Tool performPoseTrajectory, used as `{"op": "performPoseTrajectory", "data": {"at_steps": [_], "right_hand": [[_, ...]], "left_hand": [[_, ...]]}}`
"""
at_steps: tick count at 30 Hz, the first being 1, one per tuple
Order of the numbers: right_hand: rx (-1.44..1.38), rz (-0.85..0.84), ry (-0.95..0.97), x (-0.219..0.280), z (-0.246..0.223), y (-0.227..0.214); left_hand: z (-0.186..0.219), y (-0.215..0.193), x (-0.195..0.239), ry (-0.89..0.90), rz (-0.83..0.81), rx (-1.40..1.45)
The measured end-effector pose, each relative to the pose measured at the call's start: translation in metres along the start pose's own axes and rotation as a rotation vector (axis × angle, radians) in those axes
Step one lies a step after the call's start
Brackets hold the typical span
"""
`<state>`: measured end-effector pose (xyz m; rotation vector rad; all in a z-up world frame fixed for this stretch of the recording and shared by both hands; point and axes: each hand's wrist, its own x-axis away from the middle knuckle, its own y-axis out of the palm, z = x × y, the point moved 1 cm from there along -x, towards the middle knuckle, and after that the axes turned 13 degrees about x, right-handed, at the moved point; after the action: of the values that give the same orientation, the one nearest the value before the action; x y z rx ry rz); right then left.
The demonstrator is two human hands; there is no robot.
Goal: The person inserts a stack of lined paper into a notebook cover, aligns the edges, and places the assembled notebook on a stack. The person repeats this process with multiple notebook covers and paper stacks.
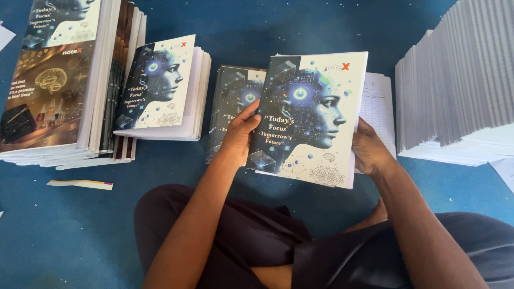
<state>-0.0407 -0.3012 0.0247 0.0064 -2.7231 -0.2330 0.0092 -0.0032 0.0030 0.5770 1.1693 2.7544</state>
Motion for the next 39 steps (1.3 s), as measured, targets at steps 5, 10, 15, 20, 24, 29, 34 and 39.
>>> {"op": "performPoseTrajectory", "data": {"at_steps": [5, 10, 15, 20, 24, 29, 34, 39], "right_hand": [[0.026, -0.002, 0.013, 0.002, -0.003, 0.003], [0.103, 0.032, 0.041, 0.006, -0.007, 0.007], [0.065, -0.010, 0.025, 0.007, -0.008, 0.011], [0.060, -0.042, -0.009, 0.006, -0.006, 0.009], [0.067, -0.021, 0.011, 0.005, -0.004, 0.009], [0.070, -0.016, -0.002, 0.003, 0.001, 0.006], [0.117, 0.008, 0.016, 0.000, 0.007, 0.001], [0.083, -0.033, -0.020, -0.005, 0.013, -0.004]], "left_hand": [[0.000, 0.001, 0.001, 0.001, 0.003, -0.037], [0.000, 0.002, 0.001, -0.010, 0.005, -0.003], [-0.001, 0.001, 0.001, -0.005, 0.012, -0.013], [-0.003, -0.001, 0.000, 0.003, -0.019, 0.016], [-0.004, -0.001, 0.000, 0.011, -0.023, 0.016], [-0.004, 0.001, 0.000, 0.013, -0.012, 0.006], [-0.005, 0.003, 0.002, 0.006, -0.022, -0.003], [-0.006, 0.004, 0.000, 0.006, -0.003, 0.015]]}}
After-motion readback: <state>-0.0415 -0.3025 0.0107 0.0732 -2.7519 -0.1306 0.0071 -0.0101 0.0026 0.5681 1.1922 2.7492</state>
